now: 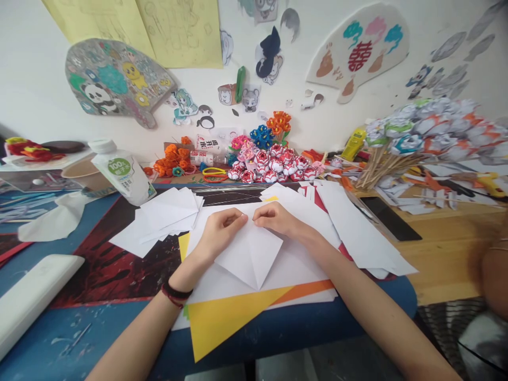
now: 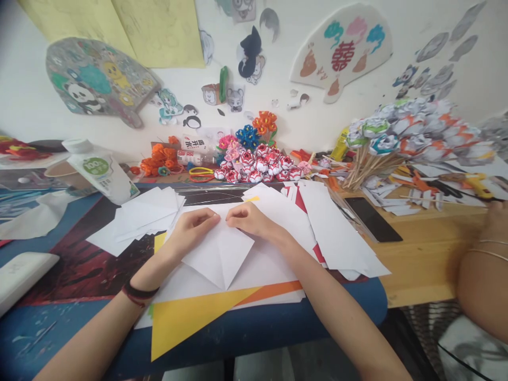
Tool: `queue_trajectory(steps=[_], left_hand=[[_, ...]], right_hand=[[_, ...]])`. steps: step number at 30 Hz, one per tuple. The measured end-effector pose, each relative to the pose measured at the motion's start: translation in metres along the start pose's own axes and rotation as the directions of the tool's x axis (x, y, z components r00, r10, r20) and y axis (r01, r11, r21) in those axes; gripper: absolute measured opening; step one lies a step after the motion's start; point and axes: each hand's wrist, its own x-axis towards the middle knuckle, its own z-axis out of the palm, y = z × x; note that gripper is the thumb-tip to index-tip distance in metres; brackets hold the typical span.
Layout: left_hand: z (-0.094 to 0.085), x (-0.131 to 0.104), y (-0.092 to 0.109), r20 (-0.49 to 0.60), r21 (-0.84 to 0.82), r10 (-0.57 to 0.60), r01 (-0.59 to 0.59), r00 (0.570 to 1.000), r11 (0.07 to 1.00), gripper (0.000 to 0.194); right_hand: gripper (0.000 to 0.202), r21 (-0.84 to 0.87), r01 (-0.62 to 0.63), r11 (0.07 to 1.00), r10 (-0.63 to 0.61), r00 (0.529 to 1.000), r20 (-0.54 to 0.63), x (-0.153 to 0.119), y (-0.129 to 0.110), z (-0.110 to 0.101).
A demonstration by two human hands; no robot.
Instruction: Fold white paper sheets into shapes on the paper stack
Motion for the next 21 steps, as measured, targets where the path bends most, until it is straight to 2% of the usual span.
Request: queue_trajectory(steps=[4,9,11,14,17,21], left_hand=[[-0.015,0.001,0.002,-0.09,-0.084,-0.089,0.082,0.992,0.993,0.036],[-0.033,0.0,0.012,-0.25,-0.197,-0.182,0.134,0.951,0.971,0.034],[-0.038,0.0,0.013,-0.308,-0.244,-0.192,0.118,0.932,0.963,0.03],[-0.041,0.002,0.007,-0.388,-0.272,-0.162,0.056,0.907,0.961,0.026],[-0.037,0.004,0.0,-0.394,-0.256,-0.112,0.008,0.912,0.967,0.025],[-0.028,0.004,-0.002,-0.307,-0.291,-0.13,0.038,0.943,0.956,0.027]], right_hand=[[0.016,0.019,-0.003,1.0,0.002,0.998,0.055,-0.003,0.0,-0.01],[0.014,0.057,0.01,0.998,-0.014,0.997,0.081,-0.008,0.003,-0.025],[0.017,0.04,0.008,0.999,-0.01,0.999,0.05,-0.008,0.005,-0.027],[0.025,0.038,0.018,0.999,-0.016,0.998,-0.063,-0.004,0.008,-0.022],[0.038,0.086,0.033,0.996,-0.024,0.993,-0.113,0.0,0.009,-0.013],[0.042,0.092,0.019,0.996,-0.003,0.986,-0.168,0.003,0.011,-0.006]])
